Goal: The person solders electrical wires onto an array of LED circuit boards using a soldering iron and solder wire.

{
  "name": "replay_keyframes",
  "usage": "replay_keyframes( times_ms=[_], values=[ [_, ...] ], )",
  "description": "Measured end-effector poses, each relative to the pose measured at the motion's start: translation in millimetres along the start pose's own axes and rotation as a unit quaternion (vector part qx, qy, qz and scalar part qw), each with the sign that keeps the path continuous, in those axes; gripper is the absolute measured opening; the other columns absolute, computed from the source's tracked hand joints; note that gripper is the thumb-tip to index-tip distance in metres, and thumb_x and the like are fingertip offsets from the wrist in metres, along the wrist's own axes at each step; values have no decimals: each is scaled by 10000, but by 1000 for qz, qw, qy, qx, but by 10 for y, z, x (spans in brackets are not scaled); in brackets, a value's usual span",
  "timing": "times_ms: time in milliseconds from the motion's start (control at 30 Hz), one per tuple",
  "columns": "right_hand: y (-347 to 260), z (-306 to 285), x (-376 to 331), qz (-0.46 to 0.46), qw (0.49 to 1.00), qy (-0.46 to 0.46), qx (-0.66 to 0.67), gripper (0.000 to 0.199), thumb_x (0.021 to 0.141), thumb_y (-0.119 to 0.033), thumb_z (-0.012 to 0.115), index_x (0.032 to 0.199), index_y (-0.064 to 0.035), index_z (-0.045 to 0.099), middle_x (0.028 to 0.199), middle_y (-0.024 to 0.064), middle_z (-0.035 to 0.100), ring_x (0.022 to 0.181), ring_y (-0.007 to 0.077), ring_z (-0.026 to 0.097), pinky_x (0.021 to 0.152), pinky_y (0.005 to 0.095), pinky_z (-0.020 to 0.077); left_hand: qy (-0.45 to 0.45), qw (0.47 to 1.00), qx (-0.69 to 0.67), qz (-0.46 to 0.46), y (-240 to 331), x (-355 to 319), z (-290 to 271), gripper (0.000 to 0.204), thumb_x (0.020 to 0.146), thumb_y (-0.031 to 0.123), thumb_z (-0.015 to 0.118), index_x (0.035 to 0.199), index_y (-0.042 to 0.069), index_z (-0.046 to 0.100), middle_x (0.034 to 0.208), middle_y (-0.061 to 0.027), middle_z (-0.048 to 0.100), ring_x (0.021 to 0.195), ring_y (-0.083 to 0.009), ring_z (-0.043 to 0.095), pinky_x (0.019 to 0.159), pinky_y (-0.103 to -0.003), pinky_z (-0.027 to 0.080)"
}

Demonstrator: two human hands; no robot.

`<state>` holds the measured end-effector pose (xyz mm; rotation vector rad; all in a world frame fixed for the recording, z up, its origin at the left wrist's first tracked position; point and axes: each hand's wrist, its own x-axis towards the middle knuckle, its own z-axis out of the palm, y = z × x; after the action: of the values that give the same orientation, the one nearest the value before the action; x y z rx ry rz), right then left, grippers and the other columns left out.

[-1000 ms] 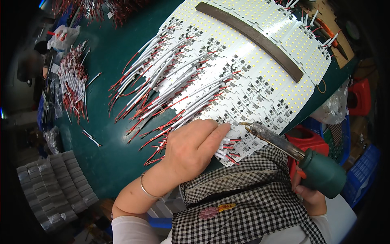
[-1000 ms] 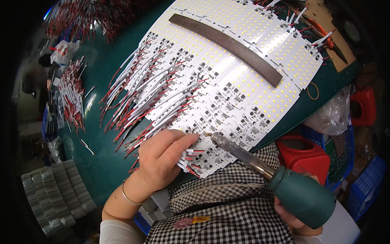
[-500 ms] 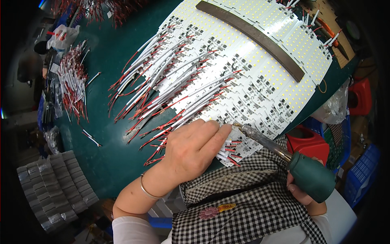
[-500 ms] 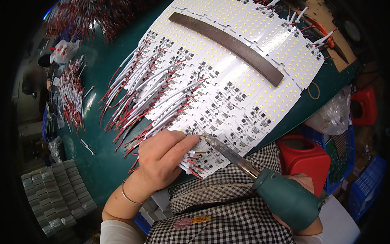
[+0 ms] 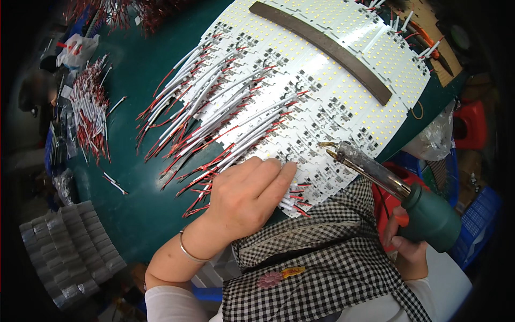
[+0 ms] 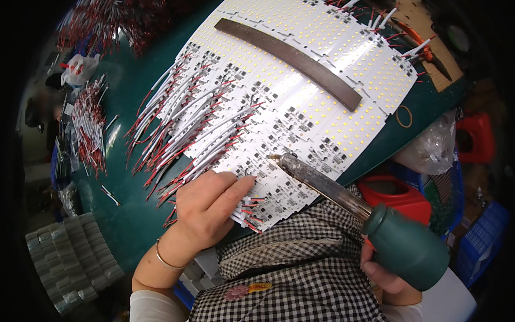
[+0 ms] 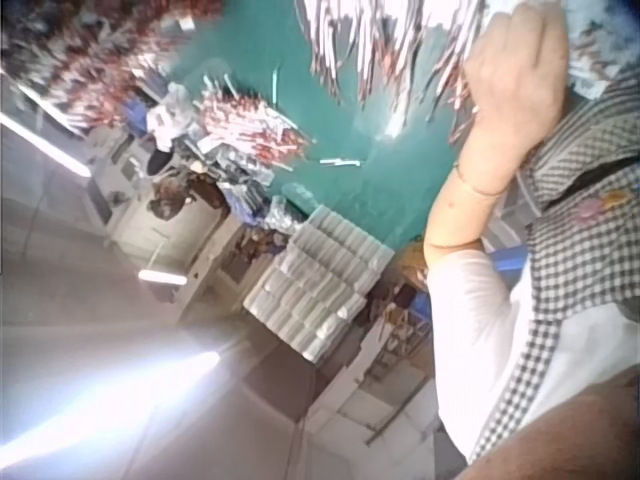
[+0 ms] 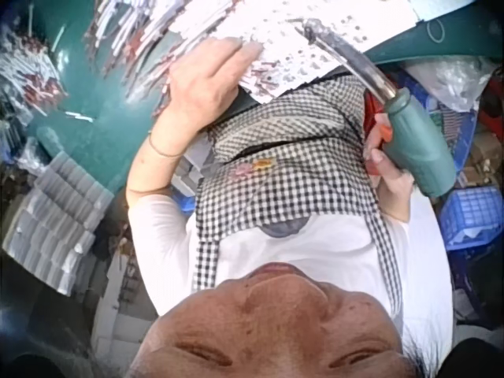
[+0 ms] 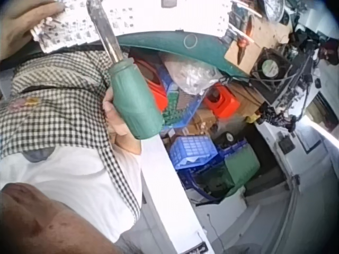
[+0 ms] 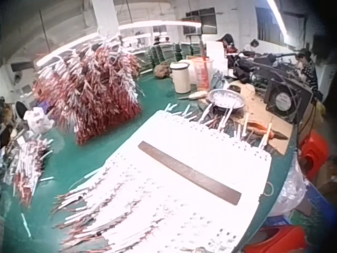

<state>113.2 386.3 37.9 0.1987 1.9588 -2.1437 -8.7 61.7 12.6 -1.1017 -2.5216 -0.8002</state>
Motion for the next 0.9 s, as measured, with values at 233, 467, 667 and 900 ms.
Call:
replay_keyframes(
  times_ms=[233,467,667,900],
  values=[
    [28,-449,-225,-152,931,-5,-332,638,780,-153,754,1311,92,499,665,89,586,522,164,564,483,267,477,-21,999,-20,-29,15,-8,-56,495,602,-3,649,1094,-16,698,839,-127,658,652,-258,636,565,-329,514],
    [-106,-120,-31,-176,980,43,-77,622,793,-166,753,1297,94,496,659,84,584,502,147,554,473,249,473,233,957,-135,-104,-55,-7,-43,503,640,-111,675,1138,-46,665,865,-130,688,674,-224,664,572,-325,527],
    [40,-286,-188,-72,974,29,-213,577,740,-255,867,1221,-34,638,730,63,662,635,179,619,676,315,487,5,997,0,-74,79,148,-172,461,637,-128,646,1043,57,764,746,-75,650,616,-185,630,512,-285,490],
    [208,-472,-440,83,962,0,-261,648,796,-334,836,1345,-97,587,1304,20,604,1172,206,592,1034,348,448,16,997,28,-64,33,87,-65,582,531,-93,601,1066,73,760,697,-45,599,543,-193,565,439,-320,414]
  ],
)
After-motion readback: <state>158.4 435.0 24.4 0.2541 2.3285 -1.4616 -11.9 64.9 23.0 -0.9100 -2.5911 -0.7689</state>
